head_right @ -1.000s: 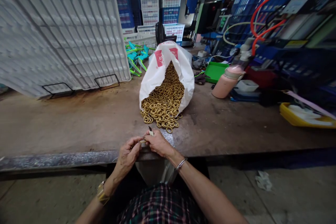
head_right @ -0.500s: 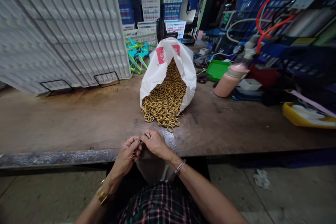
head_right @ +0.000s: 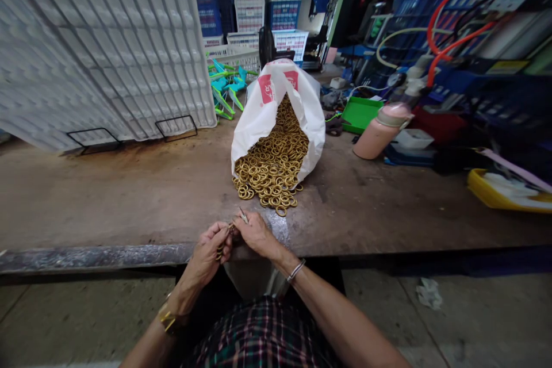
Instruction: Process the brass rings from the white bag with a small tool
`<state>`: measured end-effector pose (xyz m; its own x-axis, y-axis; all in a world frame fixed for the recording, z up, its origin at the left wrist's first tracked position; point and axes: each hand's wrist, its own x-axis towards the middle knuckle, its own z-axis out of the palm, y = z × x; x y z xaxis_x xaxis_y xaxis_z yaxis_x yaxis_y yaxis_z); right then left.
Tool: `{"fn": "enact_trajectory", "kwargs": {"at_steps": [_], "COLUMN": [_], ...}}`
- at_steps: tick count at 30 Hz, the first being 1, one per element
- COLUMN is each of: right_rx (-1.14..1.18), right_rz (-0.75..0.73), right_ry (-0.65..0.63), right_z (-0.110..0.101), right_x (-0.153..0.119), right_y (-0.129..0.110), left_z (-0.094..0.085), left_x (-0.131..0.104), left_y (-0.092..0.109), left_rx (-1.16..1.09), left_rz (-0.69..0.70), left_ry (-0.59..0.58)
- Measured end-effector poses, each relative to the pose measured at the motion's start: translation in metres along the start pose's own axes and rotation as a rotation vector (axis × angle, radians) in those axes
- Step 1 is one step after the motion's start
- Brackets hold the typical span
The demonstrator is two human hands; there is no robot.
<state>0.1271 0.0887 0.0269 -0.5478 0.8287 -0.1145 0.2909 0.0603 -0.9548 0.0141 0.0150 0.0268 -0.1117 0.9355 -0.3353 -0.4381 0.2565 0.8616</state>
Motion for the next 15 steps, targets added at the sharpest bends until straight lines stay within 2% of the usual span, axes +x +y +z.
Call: {"fn": "enact_trajectory", "kwargs": {"at_steps": [3,6,11,15], "right_rx": [-0.084,-0.321,-0.749,-0.863], "right_rz": [-0.026,-0.067,-0.132,-0.132], "right_ry": [0.030,0.087,-0.024,-0.065], "right_z": [-0.001,-0.001,-0.001,0.000], "right_x": [0.000,-0.001,-0.007,-0.010], "right_y": [0.000,0.005,0.013,0.010], "left_z": [0.000,0.000,0.001,0.001], "left_x": [0.000,0.000,0.000,-0.001], "left_y": [-0.001,-0.003,-0.001,0.000], "left_rx": [0.003,-0.019,-0.046,-0.046], "left_rz": [0.009,0.022,0.043,0.047], "left_ry": [0.012,0.036,0.052,0.057]}}
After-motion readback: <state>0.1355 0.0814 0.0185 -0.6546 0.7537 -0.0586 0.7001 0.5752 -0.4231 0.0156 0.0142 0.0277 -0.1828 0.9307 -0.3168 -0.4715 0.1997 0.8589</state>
